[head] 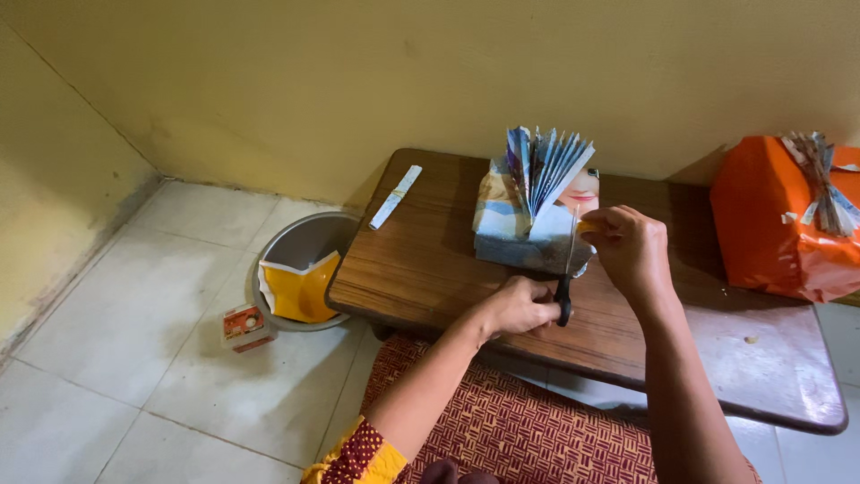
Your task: The person assembles a paper fan by folding printed sheets and securing them with tape. They use scissors to cut tape and repeatedly adjust the folded sheets to maintain the fan shape.
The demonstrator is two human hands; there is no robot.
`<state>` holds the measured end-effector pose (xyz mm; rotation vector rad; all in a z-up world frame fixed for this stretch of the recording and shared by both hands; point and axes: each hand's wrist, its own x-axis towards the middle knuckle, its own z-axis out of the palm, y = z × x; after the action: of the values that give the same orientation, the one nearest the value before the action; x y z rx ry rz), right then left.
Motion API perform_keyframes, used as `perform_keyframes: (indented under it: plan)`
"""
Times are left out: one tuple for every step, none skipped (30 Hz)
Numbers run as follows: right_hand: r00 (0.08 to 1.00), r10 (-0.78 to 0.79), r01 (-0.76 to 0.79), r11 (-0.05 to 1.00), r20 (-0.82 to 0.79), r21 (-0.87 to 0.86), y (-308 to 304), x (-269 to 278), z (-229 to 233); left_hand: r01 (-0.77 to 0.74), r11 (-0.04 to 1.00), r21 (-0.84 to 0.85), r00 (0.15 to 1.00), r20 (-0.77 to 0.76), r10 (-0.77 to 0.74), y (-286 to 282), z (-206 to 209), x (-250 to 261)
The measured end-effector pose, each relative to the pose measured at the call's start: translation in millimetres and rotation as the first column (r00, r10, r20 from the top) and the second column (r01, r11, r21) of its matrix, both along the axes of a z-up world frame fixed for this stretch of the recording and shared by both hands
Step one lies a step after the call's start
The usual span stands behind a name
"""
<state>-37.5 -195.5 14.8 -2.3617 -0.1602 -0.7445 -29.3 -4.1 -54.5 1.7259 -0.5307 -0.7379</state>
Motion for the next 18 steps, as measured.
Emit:
perform_keyframes:
  plan:
    - [1.000, 0.005, -0.005, 1.000, -0.007, 0.017, 0.1, -0.4, 0.3, -0.009, 1.000, 0.024, 1.000, -0.023, 0.009, -0.2, 0.9, -0.1]
    - [1.000, 0.011, -0.011, 0.999, -0.014, 0.035, 0.2, -0.7, 0.6, -0.018, 0.999, 0.049, 0.999, -0.045, 0.020, -0.3, 1.9, 0.1]
    - [1.000, 0.017, -0.016, 0.998, -0.020, 0.053, 0.3, -0.9, 0.7, -0.026, 0.997, 0.074, 0.997, -0.067, 0.031, -0.2, 2.7, 0.1]
    - [1.000, 0.019, -0.018, 0.999, -0.008, 0.046, 0.4, -1.0, 0.7, -0.028, 0.997, 0.070, 0.998, -0.059, 0.032, 0.2, 3.2, 0.0]
    - [1.000, 0.020, -0.020, 0.999, 0.003, 0.040, 0.4, -1.1, 0.7, -0.031, 0.997, 0.066, 0.998, -0.050, 0.034, 0.7, 3.4, -0.2]
    - [1.000, 0.022, -0.022, 0.999, 0.015, 0.033, 0.3, -0.9, 0.5, -0.033, 0.998, 0.062, 0.999, -0.041, 0.036, 1.1, 3.4, -0.1]
    - [1.000, 0.021, -0.021, 0.999, 0.003, 0.042, 0.0, -0.6, 0.3, -0.034, 0.998, 0.048, 0.998, -0.049, 0.036, 0.8, 3.1, -0.1]
    - [1.000, 0.020, -0.019, 0.999, -0.008, 0.051, -0.4, -0.1, 0.3, -0.034, 0.999, 0.033, 0.998, -0.057, 0.036, 0.2, 2.7, 0.2]
    - [1.000, 0.019, -0.018, 0.998, -0.020, 0.059, -0.8, 0.3, 0.0, -0.034, 0.999, 0.018, 0.997, -0.064, 0.035, 0.0, 2.0, 0.5]
    - [1.000, 0.015, -0.014, 0.998, -0.013, 0.059, -1.3, 0.4, -0.6, -0.035, 0.999, 0.001, 0.997, -0.068, 0.035, -0.2, 0.9, 0.7]
    - [1.000, 0.011, -0.010, 0.998, -0.006, 0.058, -1.6, 0.5, -1.3, -0.036, 0.999, -0.017, 0.997, -0.071, 0.034, -0.4, -0.4, 0.9]
    - [1.000, 0.007, -0.007, 0.998, 0.000, 0.057, -1.9, 0.8, -2.0, -0.037, 0.999, -0.035, 0.997, -0.075, 0.034, -0.6, -1.7, 1.2]
    - [1.000, 0.014, -0.015, 0.998, 0.009, 0.062, -2.1, 1.0, -2.6, -0.034, 0.999, -0.032, 0.997, -0.070, 0.032, -0.9, -2.8, 1.7]
    - [1.000, 0.022, -0.023, 0.998, 0.019, 0.066, -2.5, 1.2, -3.0, -0.033, 0.999, -0.029, 0.997, -0.064, 0.031, -1.0, -3.8, 2.1]
    - [0.999, 0.030, -0.032, 0.997, 0.028, 0.070, -3.1, 1.1, -3.1, -0.031, 0.999, -0.026, 0.998, -0.059, 0.030, -0.8, -4.8, 2.3]
    - [0.999, 0.013, -0.015, 0.998, 0.029, 0.060, -4.1, 0.6, -3.2, -0.019, 1.000, 0.013, 1.000, -0.017, 0.019, -0.8, -5.7, 2.3]
    - [1.000, -0.003, 0.001, 0.999, 0.031, 0.050, -5.0, 0.1, -3.1, -0.007, 0.999, 0.052, 1.000, 0.023, 0.006, -0.5, -6.4, 2.0]
    - [0.999, -0.018, 0.017, 0.999, 0.033, 0.040, -5.9, -0.4, -2.8, 0.001, 0.996, 0.093, 0.998, 0.064, -0.007, 0.2, -6.9, 1.7]
